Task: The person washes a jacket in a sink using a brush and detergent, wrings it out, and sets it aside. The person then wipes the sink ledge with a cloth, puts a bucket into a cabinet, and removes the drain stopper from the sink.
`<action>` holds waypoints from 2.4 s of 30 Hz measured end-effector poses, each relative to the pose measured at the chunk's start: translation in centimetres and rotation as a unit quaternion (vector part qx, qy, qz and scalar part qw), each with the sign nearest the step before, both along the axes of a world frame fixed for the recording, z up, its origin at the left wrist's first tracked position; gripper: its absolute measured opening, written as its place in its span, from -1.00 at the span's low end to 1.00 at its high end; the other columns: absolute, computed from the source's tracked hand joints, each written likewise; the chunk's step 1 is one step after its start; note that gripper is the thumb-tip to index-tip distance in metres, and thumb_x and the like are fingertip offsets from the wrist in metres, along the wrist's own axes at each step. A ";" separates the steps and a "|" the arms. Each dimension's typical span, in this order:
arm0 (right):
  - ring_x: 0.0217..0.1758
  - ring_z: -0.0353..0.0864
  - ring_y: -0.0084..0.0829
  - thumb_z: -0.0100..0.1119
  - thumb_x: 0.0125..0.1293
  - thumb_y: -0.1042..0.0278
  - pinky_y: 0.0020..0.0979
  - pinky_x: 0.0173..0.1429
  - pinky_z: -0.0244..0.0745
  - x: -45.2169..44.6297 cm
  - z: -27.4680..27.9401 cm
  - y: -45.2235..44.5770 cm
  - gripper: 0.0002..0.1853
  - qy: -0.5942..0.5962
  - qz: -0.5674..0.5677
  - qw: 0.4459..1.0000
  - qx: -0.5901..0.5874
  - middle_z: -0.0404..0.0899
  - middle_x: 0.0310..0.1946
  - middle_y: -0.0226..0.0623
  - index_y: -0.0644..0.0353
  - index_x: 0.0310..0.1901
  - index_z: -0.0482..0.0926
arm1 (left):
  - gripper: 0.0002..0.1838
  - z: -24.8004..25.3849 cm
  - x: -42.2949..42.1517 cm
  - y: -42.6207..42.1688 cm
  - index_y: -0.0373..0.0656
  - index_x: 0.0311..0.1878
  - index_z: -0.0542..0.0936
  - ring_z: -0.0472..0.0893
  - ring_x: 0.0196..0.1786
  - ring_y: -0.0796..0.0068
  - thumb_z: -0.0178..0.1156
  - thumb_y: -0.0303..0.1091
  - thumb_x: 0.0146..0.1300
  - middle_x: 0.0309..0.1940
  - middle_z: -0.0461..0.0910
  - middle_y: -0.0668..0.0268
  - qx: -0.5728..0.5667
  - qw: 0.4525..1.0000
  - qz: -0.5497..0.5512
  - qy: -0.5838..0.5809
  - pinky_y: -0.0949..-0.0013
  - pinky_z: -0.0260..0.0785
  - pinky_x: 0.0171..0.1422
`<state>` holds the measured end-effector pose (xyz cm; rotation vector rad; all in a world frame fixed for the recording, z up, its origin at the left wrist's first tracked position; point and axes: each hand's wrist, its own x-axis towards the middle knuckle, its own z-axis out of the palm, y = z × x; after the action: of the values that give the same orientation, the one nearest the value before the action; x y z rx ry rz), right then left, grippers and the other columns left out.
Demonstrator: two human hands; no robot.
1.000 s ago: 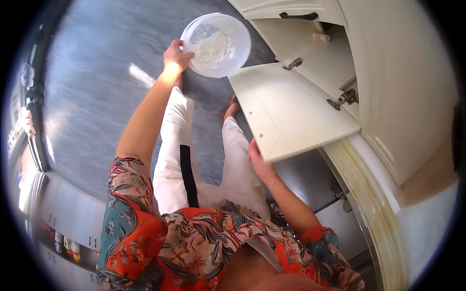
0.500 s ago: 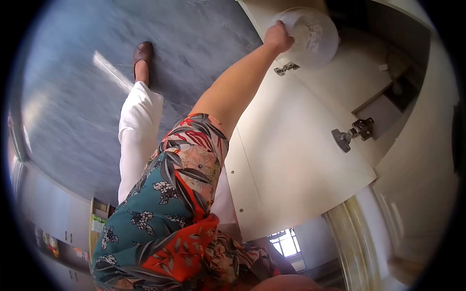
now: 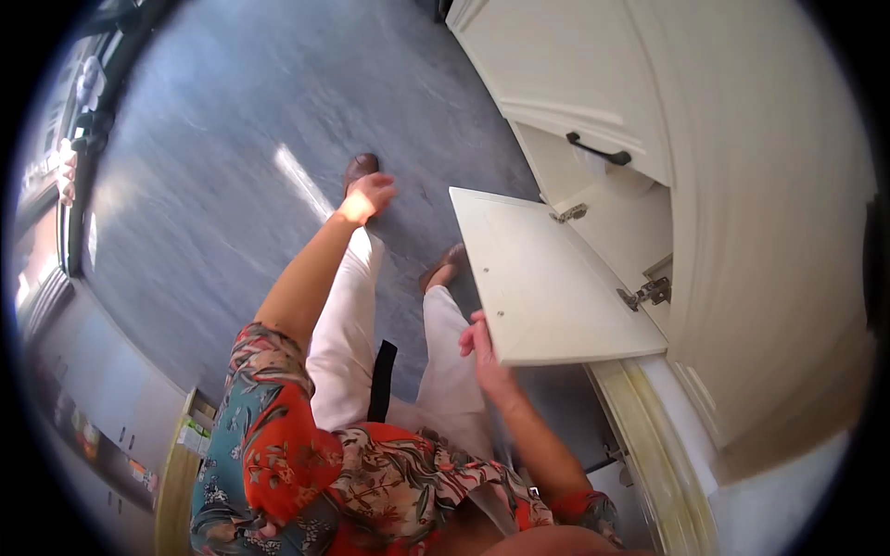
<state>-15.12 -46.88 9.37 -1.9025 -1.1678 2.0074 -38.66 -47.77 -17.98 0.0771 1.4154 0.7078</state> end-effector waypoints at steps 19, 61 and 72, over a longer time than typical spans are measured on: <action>-0.59 0.49 -0.45 -0.13 0.27 0.30 -0.32 -0.52 0.45 -5.4 -6.5 21.9 -0.83 0.038 -0.445 0.894 0.038 0.54 -0.54 -0.28 0.20 -0.35 0.41 | -0.58 23.7 -28.5 -2.4 -0.27 0.04 0.44 0.58 -0.40 0.45 0.10 -0.37 0.07 -0.31 0.54 0.24 -0.062 0.965 -0.098 0.236 0.43 0.39 -0.44; -0.37 0.35 -0.63 -0.03 0.23 0.60 -0.60 -0.23 0.32 1.1 46.6 24.6 -0.81 -0.182 0.054 0.468 0.863 0.43 -0.42 -0.37 0.30 -0.14 0.50 | -0.77 49.8 -13.1 39.9 -0.09 -0.38 0.61 0.49 -0.10 0.18 0.02 -0.20 0.10 -0.24 0.54 0.23 0.458 0.568 -0.211 0.650 0.18 0.31 0.05; -0.29 0.39 -0.64 0.01 0.24 0.57 -0.64 -0.17 0.34 7.0 46.2 32.7 -0.76 -0.173 0.079 0.473 0.860 0.46 -0.34 -0.36 0.27 -0.05 0.47 | -0.85 50.5 -12.4 39.4 -0.06 -0.42 0.65 0.50 -0.11 0.24 0.13 -0.27 0.03 -0.21 0.58 0.33 0.448 0.550 -0.163 0.685 0.24 0.33 0.06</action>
<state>-8.17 -14.16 55.60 -0.7980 -2.0193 -0.3025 -51.03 -8.36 32.54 2.0766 2.1636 1.0191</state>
